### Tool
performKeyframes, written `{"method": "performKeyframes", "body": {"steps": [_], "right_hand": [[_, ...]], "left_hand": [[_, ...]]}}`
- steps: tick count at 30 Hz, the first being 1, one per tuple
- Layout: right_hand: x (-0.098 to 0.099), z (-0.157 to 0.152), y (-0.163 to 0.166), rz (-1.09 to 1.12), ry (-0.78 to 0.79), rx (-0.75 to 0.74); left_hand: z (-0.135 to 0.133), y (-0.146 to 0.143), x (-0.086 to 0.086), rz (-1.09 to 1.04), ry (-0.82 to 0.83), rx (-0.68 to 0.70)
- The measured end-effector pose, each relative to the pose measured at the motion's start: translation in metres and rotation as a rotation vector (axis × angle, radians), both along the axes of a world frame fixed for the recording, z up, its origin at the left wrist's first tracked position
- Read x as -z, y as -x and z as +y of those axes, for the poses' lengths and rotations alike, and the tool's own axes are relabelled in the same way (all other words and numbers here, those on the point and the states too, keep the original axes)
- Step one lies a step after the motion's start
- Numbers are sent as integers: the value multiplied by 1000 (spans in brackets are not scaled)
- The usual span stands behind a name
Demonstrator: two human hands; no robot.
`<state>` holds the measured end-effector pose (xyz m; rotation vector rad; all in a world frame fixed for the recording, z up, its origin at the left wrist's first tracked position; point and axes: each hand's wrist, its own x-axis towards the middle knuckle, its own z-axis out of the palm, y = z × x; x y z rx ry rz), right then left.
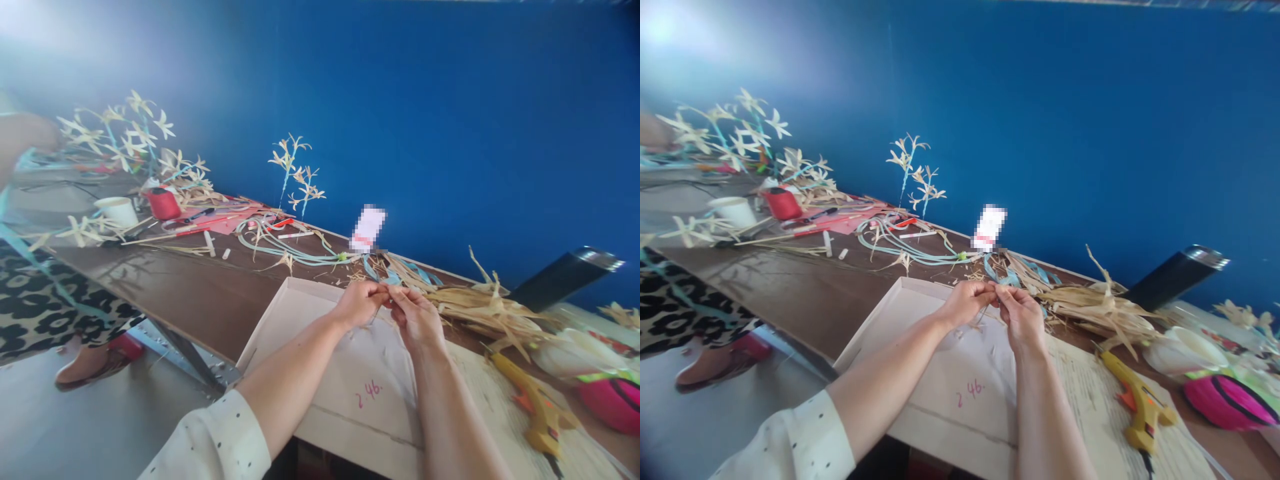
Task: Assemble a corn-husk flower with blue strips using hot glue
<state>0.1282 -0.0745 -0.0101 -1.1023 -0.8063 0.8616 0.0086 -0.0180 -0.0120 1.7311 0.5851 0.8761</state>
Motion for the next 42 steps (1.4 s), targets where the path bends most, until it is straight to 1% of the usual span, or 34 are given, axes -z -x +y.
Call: {"method": "performKeyframes", "body": {"steps": [7, 11, 13, 16, 18, 20, 22, 24, 25, 27, 28, 30, 33, 36, 39, 42], "right_hand": [[1, -1, -1, -8, 23, 0], [3, 0, 1, -16, 22, 0], [0, -1, 0, -7, 10, 42], [-9, -7, -9, 65, -74, 221], [-12, -13, -21, 125, -135, 392], [-10, -17, -34, 103, -144, 585], [-3, -18, -45, -41, -92, 744], [4, -17, -52, -306, 29, 819], [6, -15, -54, -465, 109, 814], [9, -10, -56, -770, 300, 733], [8, -7, -55, -890, 399, 670], [3, 0, -52, -1047, 579, 555], [-6, 13, -46, -1148, 777, 419], [-13, 26, -42, -1219, 929, 315], [-13, 34, -42, -1332, 1007, 260], [-11, 36, -45, -1426, 1012, 250]], "left_hand": [[-2, 3, -3, 31, -23, 7], [-3, 2, -4, 20, -16, -27], [-2, 2, -6, 2, 14, -56], [5, 2, -5, -49, 91, -162], [11, 1, -3, -110, 146, -249], [17, 0, 0, -181, 191, -300], [21, -1, 3, -238, 229, -322], [22, -2, 5, -265, 252, -340], [22, -3, 6, -266, 257, -350], [23, -4, 7, -264, 257, -363], [23, -4, 8, -267, 258, -362], [23, -5, 9, -285, 267, -348], [24, -6, 9, -317, 295, -323], [24, -6, 8, -352, 337, -315], [24, -4, 7, -365, 359, -310], [24, -4, 8, -374, 347, -293]]}}
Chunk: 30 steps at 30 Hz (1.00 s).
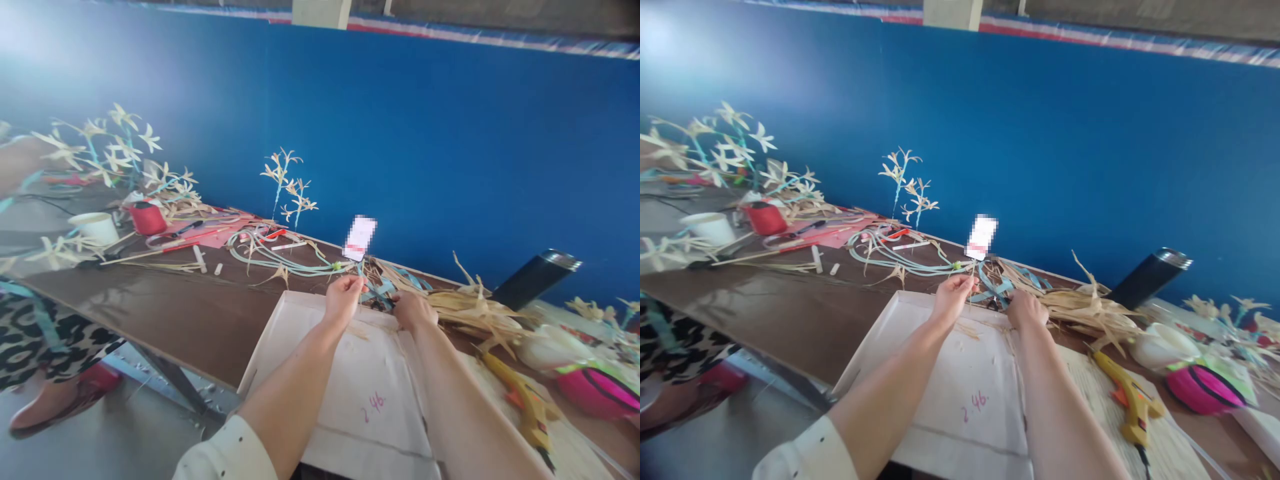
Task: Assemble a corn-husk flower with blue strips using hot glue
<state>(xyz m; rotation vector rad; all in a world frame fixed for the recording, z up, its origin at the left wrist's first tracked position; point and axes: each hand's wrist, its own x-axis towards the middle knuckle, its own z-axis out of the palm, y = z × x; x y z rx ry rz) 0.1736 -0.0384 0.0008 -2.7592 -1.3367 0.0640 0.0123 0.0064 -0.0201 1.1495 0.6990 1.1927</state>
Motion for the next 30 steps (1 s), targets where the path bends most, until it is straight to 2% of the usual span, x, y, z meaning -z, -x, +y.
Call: {"method": "performKeyframes", "body": {"steps": [6, 10, 17, 21, 23, 25, 28, 30], "right_hand": [[-7, -2, -1, -139, 19, -121], [-21, -4, 3, -226, -98, -120], [-45, -16, 20, -103, -291, -9], [-45, -24, 33, 6, -411, -95], [-39, -27, 36, 113, -517, -178], [-31, -30, 38, 315, -667, -215], [-19, -35, 40, 769, -861, -146], [-13, -38, 43, 1031, -934, -102]], "left_hand": [[-2, 0, -1, -36, -2, -15], [-2, 0, -5, -91, 50, -31], [6, 4, -6, -237, 213, 61], [12, 5, -4, -339, 271, 58], [14, 5, -3, -377, 282, 44], [16, 5, -2, -390, 293, 33], [16, 6, -2, -386, 314, 0], [16, 6, -3, -381, 318, -25]]}}
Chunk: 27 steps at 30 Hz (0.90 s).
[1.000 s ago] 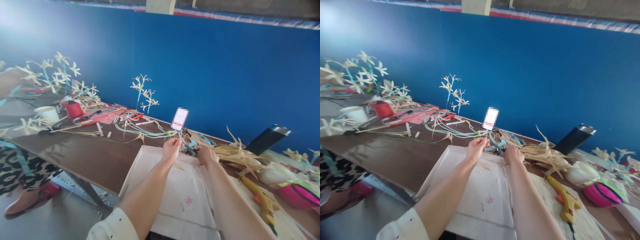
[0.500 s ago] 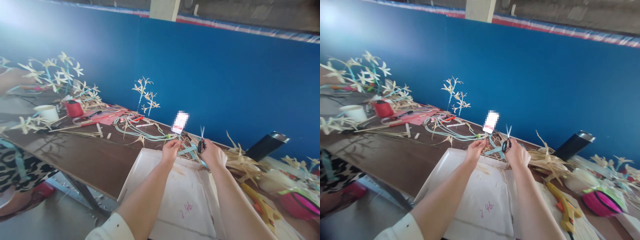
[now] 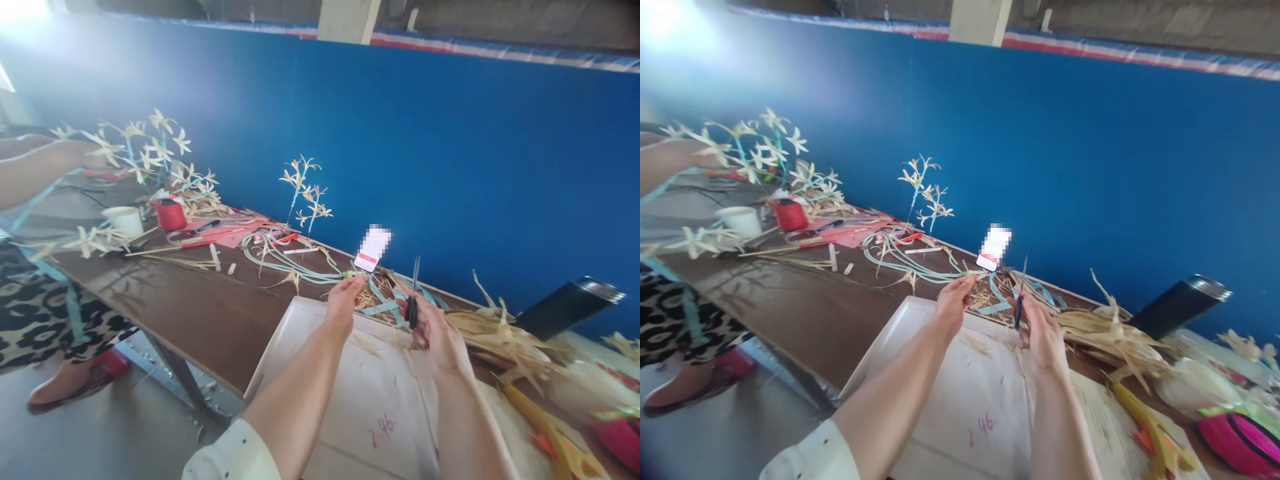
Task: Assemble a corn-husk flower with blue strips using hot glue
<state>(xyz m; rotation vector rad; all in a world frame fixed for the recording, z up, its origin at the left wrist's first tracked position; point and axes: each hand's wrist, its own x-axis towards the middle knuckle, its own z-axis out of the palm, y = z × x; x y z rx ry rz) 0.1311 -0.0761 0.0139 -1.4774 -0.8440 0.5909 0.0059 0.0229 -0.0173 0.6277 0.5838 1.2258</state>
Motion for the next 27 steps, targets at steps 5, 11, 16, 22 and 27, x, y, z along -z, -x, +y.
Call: {"method": "performKeyframes", "body": {"steps": [5, 11, 16, 22, 27], "right_hand": [[7, -6, 6, 269, -81, -173], [14, -9, 5, 406, -66, -378], [18, -11, 5, 421, -60, -476], [20, -12, 11, 270, 76, -494], [18, -10, 21, 92, 170, -392]], "left_hand": [[2, 0, -2, -18, 45, -70], [3, 1, -6, -70, 108, -103], [3, 5, -10, -115, 97, -130], [9, 8, -11, -182, 99, -190], [5, 6, -14, -144, 103, -203]]}}
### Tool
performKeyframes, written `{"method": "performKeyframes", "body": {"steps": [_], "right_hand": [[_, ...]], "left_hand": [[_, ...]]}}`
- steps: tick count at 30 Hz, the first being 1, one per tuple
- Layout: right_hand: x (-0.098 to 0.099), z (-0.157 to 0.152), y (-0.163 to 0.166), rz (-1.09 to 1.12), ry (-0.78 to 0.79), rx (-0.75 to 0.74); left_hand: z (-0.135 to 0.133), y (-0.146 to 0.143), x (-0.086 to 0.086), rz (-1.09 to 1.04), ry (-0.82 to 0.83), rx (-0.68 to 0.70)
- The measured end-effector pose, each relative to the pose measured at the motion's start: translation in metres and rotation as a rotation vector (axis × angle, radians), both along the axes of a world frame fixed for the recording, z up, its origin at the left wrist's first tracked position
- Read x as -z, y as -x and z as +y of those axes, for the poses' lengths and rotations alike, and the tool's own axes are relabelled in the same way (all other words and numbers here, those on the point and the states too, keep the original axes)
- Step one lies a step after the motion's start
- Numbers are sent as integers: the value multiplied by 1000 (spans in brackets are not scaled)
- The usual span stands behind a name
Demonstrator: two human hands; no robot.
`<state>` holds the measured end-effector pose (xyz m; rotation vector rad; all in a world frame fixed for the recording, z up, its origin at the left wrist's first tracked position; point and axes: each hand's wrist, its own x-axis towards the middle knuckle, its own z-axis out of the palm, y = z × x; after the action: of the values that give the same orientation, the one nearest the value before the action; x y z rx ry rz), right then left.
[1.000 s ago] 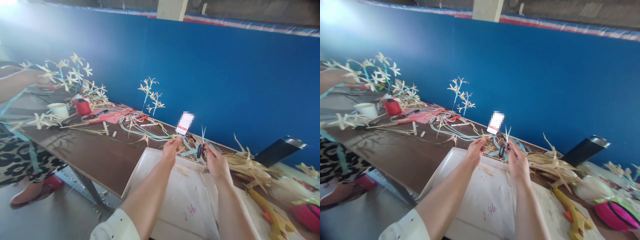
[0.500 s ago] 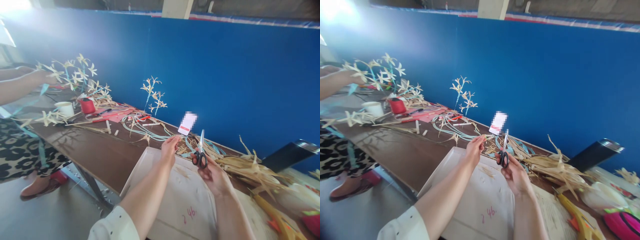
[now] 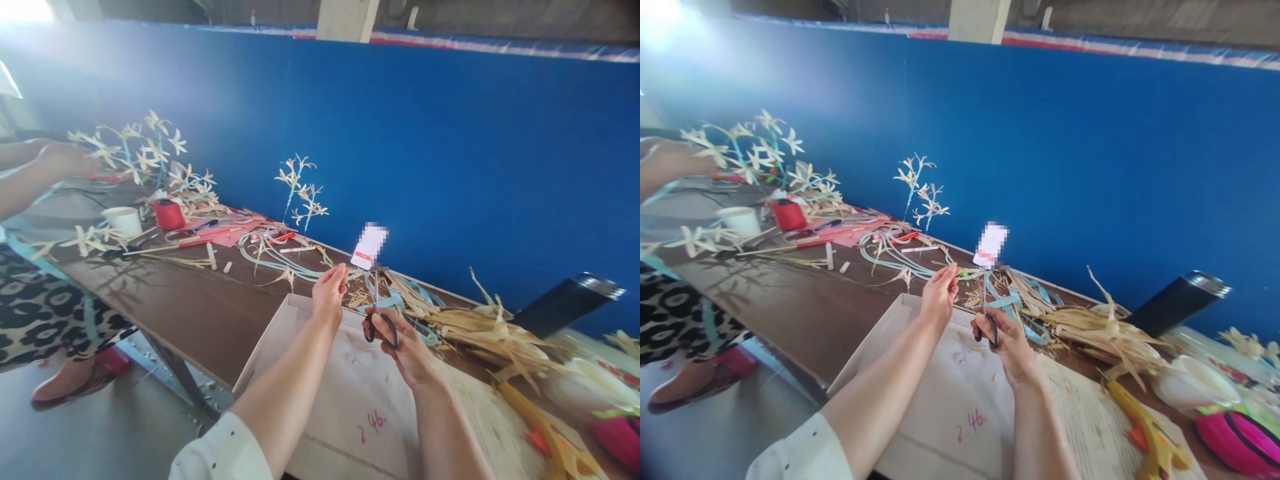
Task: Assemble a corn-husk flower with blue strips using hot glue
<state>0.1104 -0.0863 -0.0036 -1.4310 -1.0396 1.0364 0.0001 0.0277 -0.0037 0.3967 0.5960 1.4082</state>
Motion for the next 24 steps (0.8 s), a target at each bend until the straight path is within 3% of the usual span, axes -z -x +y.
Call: {"method": "performKeyframes", "body": {"steps": [12, 24], "right_hand": [[-1, 6, 9, 24, -1, 49], [-7, 7, 16, 69, -68, 237]], "left_hand": [[-12, -10, -2, 124, -70, 69], [-15, -13, 4, 173, -147, 108]]}}
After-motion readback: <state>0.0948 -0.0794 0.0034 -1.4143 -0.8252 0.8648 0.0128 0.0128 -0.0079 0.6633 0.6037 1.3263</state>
